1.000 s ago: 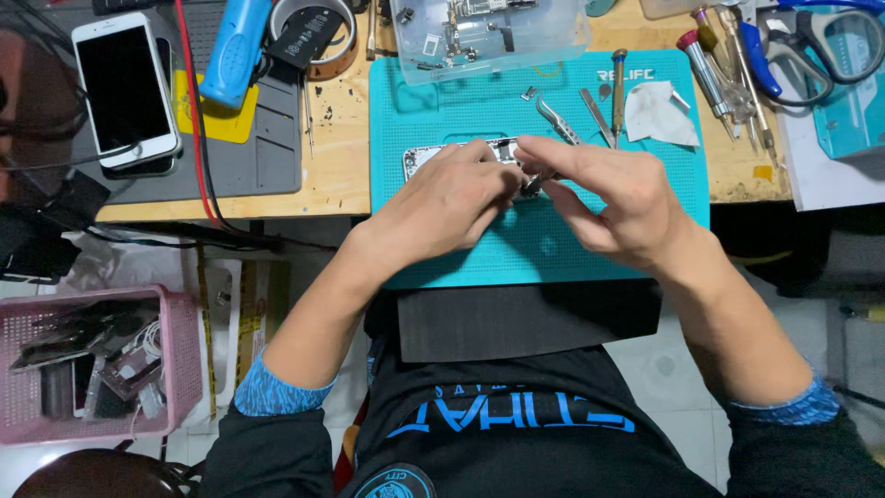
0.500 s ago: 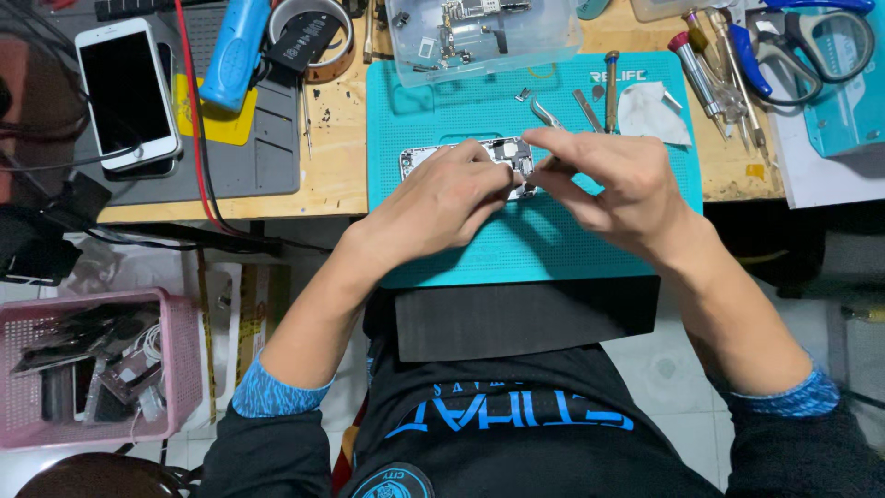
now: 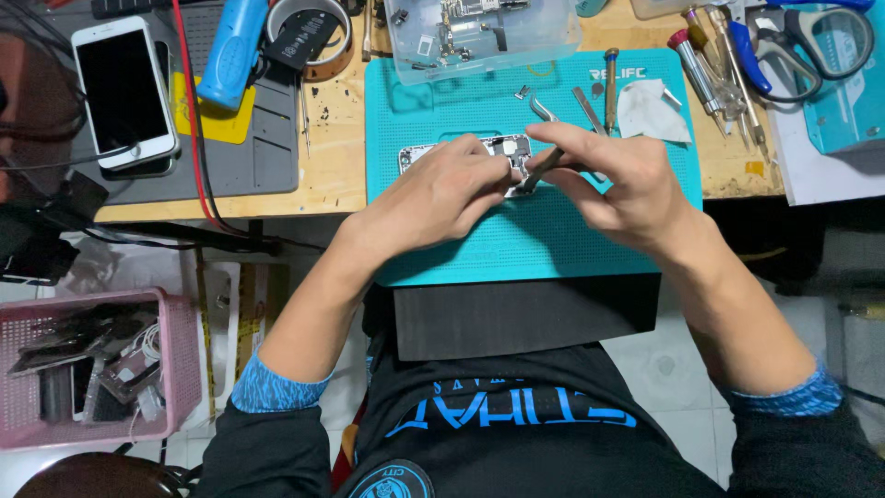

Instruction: The person disassembles a smartphone at a repair workbench. They use a screwdriver to remove screws from the phone chassis, use a spudger and tweezers to pry and lift small internal components, and place removed parts and screws into a plastic parts tray beside the mat.

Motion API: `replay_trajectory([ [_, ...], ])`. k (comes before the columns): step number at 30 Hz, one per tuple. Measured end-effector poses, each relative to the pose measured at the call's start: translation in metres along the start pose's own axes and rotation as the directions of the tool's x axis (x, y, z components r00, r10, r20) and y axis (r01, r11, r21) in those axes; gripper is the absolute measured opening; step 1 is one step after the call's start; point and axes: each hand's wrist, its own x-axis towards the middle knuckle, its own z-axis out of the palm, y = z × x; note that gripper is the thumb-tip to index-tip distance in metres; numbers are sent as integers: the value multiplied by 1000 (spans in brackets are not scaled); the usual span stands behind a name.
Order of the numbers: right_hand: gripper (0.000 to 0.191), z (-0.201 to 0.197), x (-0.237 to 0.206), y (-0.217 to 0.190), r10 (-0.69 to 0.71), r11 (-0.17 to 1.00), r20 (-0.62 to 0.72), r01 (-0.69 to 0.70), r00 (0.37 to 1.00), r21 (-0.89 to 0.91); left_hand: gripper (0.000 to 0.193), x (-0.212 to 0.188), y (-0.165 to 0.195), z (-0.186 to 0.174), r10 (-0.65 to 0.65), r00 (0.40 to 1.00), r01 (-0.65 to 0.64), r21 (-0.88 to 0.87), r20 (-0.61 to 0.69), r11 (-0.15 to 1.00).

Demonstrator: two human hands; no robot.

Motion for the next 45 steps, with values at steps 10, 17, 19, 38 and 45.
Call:
replay_trajectory([
  [10, 51, 4, 5, 0, -24, 999, -13, 24, 1000, -44, 17, -2, -2, 1, -20, 1000, 20, -7, -11, 1000],
  [17, 51, 3, -2, 0, -52, 999, -5, 52, 999, 14, 18, -4, -3, -1, -20, 1000, 20, -16, -11, 1000],
  [19, 49, 4, -3, 1, -14, 999, -18, 14, 1000, -32, 20, -4, -2, -1, -11, 1000, 11, -30, -20, 999],
  [38, 60, 9, 3, -15, -6, 994, -91, -4, 996, -105, 29, -7, 4, -2, -6, 999, 4, -42, -49, 999],
  [45, 66, 16, -5, -5, 26, 996, -100, -34, 995, -80, 24, -6, 18, -2, 4, 999, 0, 87, -46, 996],
])
